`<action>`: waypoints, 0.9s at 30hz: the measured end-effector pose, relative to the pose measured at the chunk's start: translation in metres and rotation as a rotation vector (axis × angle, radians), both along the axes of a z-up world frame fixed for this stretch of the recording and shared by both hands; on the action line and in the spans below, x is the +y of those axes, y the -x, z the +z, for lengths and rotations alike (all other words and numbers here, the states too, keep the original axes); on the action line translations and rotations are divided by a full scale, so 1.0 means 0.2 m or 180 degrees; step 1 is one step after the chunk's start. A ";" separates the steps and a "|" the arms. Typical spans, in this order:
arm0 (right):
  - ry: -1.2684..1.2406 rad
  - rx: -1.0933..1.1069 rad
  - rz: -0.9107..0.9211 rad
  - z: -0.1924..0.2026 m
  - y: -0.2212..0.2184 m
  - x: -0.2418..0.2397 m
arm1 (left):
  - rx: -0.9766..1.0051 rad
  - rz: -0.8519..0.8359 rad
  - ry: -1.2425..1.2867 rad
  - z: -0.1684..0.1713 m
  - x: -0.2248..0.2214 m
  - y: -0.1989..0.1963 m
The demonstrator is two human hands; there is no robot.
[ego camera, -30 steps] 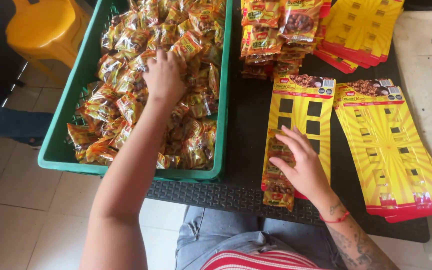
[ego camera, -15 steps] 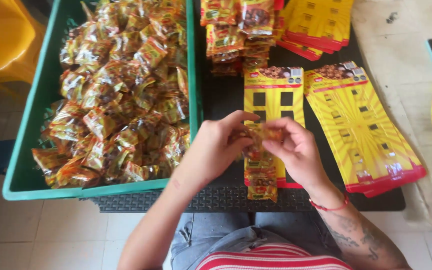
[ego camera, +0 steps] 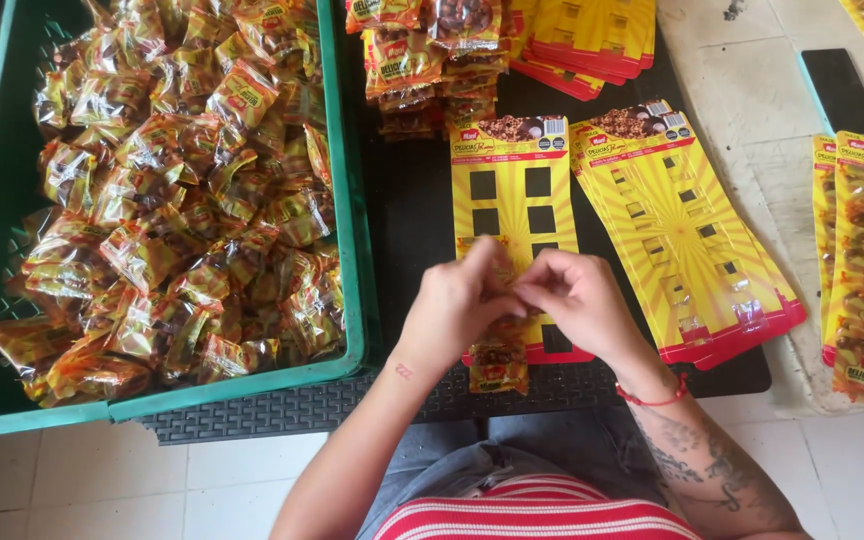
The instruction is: Inserting individual snack packets into slots on a cardboard display strip for retail display
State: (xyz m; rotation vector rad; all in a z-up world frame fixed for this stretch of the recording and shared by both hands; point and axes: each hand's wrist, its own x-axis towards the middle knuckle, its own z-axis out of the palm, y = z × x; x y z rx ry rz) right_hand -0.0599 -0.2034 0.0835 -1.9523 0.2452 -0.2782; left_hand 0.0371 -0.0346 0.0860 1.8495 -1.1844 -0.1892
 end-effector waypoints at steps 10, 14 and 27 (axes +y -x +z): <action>-0.0008 -0.0838 -0.0334 -0.40 -0.53 -0.20 | 0.0370 0.1016 0.0575 0.11 0.11 -0.02; 0.1699 -0.1026 -0.0165 -0.52 -0.63 -0.28 | -0.0241 0.1163 0.0385 0.34 0.32 -0.08; 0.2174 0.0157 0.0527 -0.24 -0.40 0.00 | -0.1960 0.2355 -0.1801 -0.01 0.50 -1.47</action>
